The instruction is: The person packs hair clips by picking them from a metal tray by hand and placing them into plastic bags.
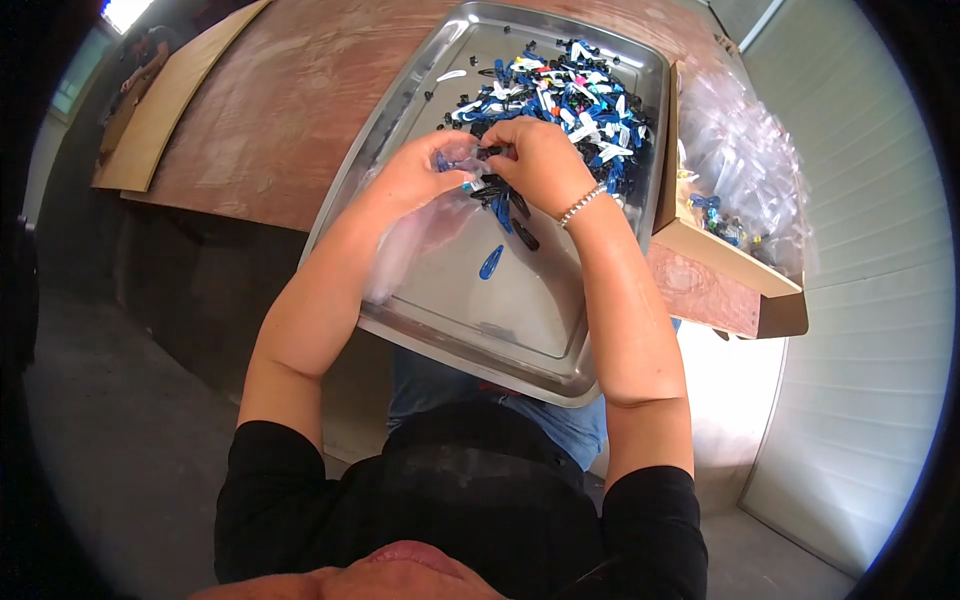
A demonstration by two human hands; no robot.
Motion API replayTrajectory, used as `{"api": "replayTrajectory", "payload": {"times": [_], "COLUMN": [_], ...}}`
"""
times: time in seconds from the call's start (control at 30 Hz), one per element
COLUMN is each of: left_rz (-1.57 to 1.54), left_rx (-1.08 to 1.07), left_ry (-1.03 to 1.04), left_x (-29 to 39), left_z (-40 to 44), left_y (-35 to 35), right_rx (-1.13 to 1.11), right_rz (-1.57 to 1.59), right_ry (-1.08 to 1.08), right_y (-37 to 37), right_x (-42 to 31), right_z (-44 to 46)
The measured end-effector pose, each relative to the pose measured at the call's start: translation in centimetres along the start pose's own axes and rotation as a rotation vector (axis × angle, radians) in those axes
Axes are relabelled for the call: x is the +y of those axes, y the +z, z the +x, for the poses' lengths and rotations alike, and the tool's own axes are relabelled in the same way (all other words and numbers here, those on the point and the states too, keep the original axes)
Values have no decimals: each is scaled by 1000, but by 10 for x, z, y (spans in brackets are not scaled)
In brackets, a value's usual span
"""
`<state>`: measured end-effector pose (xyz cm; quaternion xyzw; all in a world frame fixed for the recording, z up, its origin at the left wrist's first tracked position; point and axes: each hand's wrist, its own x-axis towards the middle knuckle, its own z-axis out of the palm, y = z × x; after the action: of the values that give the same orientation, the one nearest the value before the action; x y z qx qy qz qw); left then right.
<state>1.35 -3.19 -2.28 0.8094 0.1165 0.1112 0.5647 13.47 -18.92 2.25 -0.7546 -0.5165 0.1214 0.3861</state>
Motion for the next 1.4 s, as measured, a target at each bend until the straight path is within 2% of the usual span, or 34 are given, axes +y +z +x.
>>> {"api": "replayTrajectory", "payload": {"times": [0.1, 0.17, 0.23, 0.27, 0.33, 0.37, 0.43, 0.5, 0.53, 0.57, 0.63, 0.67, 0.7, 0.8, 0.9, 1.07, 1.4], "left_rz": [5, 1, -351, -351, -531, -530, -614, -683, -752, -754, -752, -754, -764, -754, -681, -564, -486], "left_rx": [-50, -79, -84, -84, -110, -108, -206, -261, -320, -318, -439, -439, -446, -432, -418, -393, -390], "left_ry": [57, 77, -79, -78, -233, -230, -185, -164, -146, -143, -199, -194, -210, -229, -219, -222, -240], "left_x": [0, -1, 0, 0, 9, 9, 10, 12, 14, 16, 22, 21, 19, 16, 16, 17, 17], "left_z": [1, 2, 2, 1, -2, -2, 0, -3, -5, -7, -9, -8, -7, -4, -2, -2, -2], "left_y": [-2, -3, -1, -2, -7, -9, -12, -13, -13, -14, -18, -18, -18, -17, -17, -14, -10], "right_rx": [-85, -84, -26, 31, 76, 121, 64, -27, 5, 3, -16, 87, 141, 238, 277, 406, 543], "right_rz": [55, 292, 338, 383, 357, 331, 393, 271, 283, 280, 219, 300, 184, 387, 371, 75, -119], "right_ry": [53, 23, 36, 51, 44, 37, -30, -53, -132, -134, 23, -20, -18, 53, 76, 140, 341], "right_y": [-1, 1, -7, -10, -14, -16, -21, -20, -16, -16, -18, -19, -27, -46, -72, -134, -213], "right_x": [0, 6, 1, -1, 4, 5, -3, -10, -9, -7, -6, -7, -15, -8, -12, 7, 47], "right_z": [1, 1, 2, 2, 2, 2, -2, -3, -3, -2, 1, -1, -2, -2, -11, -33, -98]}}
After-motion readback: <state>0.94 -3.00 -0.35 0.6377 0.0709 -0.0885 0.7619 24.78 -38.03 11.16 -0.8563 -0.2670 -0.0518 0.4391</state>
